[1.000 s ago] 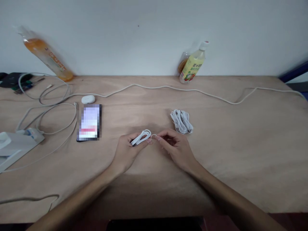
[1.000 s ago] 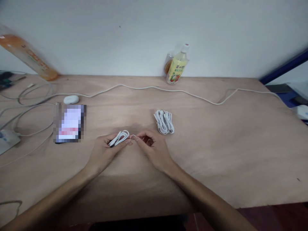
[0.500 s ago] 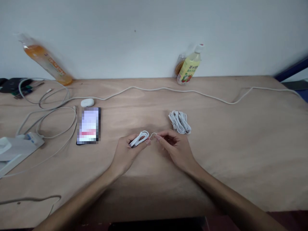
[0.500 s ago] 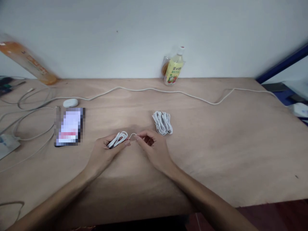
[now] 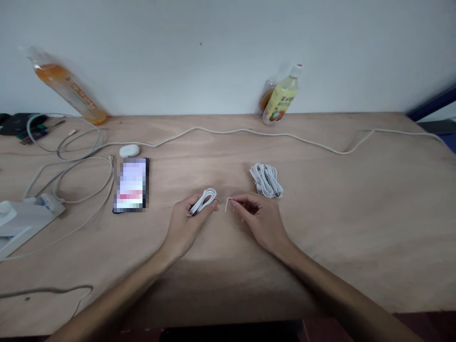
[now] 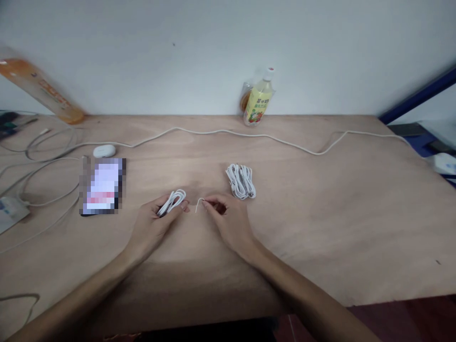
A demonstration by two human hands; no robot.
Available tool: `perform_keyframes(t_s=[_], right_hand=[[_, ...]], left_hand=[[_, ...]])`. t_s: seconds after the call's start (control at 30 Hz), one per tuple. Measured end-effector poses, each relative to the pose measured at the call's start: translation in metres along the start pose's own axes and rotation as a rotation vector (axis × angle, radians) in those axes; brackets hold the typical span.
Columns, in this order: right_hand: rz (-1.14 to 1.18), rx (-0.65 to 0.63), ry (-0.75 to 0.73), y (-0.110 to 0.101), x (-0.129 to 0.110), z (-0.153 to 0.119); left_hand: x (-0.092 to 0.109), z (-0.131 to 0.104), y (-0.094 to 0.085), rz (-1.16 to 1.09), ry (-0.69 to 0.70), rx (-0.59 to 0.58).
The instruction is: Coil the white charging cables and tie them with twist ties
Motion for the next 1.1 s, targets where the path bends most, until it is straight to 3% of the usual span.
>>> perform_keyframes(t_s=[0.27,1.1], right_hand=[[-0.112,-0.028,-0.086,0.0028,-0.0034,-0.0015],[-0.151,0.009,-0.078,0.0014,-0.0044,0.0008]], left_hand=[[0.0016,-0.0007,-0.0011,0.011,0.006,-0.011],[-0.0047,0.0004,-0.0013,-0.064,0.046,-0.016]])
Point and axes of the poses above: each hand's wrist, its own z-axis towards the middle knuckle, its own y-axis out of the palm, x = y × z, the point moved 5 cm from there along z, towards the middle knuckle
